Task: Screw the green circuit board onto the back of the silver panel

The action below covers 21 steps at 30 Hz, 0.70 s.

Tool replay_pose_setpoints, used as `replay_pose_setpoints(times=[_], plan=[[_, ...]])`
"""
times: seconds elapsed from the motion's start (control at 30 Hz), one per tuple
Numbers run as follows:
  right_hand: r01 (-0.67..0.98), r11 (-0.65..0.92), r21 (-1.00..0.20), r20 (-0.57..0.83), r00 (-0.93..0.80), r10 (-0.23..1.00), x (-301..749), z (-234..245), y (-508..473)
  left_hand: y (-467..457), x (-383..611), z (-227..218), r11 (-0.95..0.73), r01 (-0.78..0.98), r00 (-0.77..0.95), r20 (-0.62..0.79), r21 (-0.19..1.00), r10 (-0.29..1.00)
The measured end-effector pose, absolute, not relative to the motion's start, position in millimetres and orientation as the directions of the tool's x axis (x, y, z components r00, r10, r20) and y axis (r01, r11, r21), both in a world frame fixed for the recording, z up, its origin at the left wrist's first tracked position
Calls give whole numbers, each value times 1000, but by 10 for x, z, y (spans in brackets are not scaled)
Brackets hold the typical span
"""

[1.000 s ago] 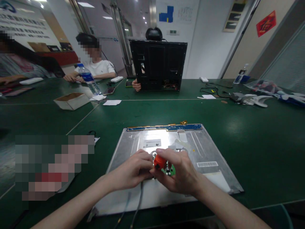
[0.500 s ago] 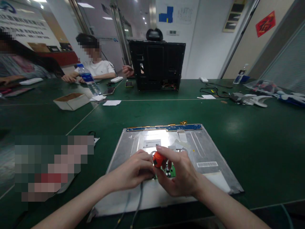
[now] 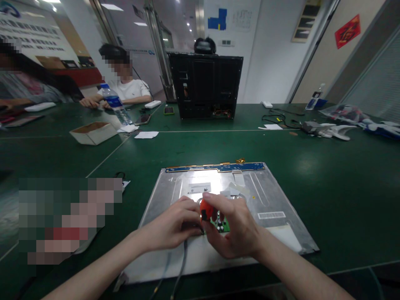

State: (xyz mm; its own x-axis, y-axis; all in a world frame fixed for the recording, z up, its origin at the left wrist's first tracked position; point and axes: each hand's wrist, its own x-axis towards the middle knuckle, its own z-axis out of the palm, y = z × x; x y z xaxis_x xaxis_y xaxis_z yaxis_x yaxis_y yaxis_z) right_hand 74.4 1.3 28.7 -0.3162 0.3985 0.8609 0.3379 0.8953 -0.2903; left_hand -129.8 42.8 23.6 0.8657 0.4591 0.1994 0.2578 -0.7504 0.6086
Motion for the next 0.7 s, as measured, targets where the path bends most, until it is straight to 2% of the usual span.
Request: replay_pose_setpoints(times=[0.4,0.7], plan=[[382,884,-268,863,-312,397,727,244,38,440,-1286,232,-767,212,865,249,605,435],[342,891,-298,855,-320,409,743,301,6,459,-1318,196,-749,255,873,187,612,450]])
